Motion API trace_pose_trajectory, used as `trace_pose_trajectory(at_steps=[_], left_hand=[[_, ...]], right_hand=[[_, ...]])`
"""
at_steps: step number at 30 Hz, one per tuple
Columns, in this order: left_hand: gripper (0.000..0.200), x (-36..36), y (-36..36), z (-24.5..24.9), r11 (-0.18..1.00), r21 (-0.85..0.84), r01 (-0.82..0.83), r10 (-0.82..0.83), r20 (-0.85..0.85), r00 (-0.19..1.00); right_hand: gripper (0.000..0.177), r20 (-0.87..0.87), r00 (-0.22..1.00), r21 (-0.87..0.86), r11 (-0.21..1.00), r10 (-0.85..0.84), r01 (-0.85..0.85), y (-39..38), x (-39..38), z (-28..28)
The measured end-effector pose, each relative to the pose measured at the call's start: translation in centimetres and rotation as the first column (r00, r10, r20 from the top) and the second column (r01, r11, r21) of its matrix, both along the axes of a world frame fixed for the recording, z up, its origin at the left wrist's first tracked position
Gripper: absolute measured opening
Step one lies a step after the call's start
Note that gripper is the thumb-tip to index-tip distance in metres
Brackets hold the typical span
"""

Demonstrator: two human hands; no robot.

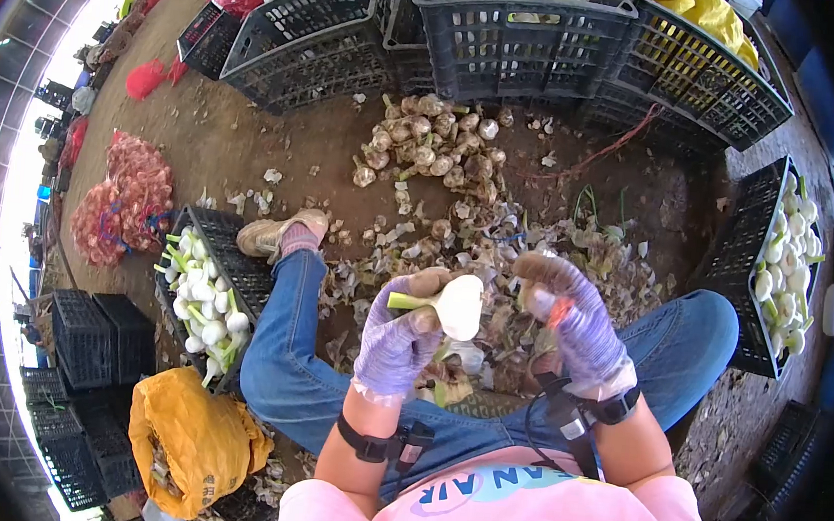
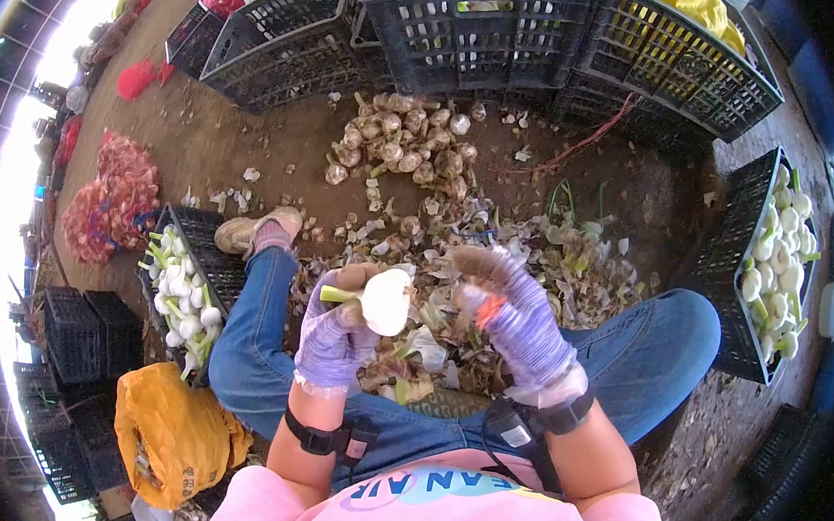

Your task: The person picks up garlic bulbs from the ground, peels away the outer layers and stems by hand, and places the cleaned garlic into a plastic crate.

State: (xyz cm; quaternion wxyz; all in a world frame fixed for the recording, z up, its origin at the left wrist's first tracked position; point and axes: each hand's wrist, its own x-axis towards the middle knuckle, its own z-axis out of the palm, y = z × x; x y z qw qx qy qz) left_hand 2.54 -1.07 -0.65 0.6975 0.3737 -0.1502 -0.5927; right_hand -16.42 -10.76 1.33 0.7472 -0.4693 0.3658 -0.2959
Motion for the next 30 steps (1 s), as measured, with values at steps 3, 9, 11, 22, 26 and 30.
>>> trace_pose_trajectory(at_steps=[3, 9, 11, 22, 26, 30], left_hand=[[0.060, -1.4, -0.4, 0.4, 0.993, -0.002, -0.117, 0.116, -0.097, 0.989], [0.052, -2.9, -1.0, -0.1, 0.977, 0.083, -0.197, 0.205, -0.098, 0.974], [0.038, -3.7, -1.1, 0.5, 0.934, 0.185, -0.305, 0.315, -0.022, 0.949], [0.021, -3.8, -1.0, 0.4, 0.964, 0.064, -0.256, 0.148, 0.674, 0.724], [0.026, -3.2, -0.5, -0.1, 0.985, 0.032, -0.170, 0.146, 0.372, 0.917], [0.038, -2.8, -0.7, -0.2, 0.986, 0.027, -0.167, 0.164, 0.099, 0.981]], right_hand=[[0.047, 0.083, 0.994, 0.000, 0.997, 0.074, -0.074, 0.8, 0.3, -0.1], [0.059, -0.074, 0.995, -0.332, 0.939, 0.073, -0.093, 2.4, 2.2, 0.3], [0.059, -0.101, 0.995, -0.397, 0.916, 0.021, -0.060, 3.1, 2.6, -0.5], [0.041, -0.304, 0.918, -0.745, 0.664, -0.253, -0.064, 1.9, 2.3, -0.8], [0.018, 0.086, 0.988, 0.236, 0.967, -0.125, 0.102, -0.9, 0.8, -0.2], [0.015, 0.305, 0.901, 0.336, 0.920, -0.309, 0.202, -1.6, -0.2, -2.5]])
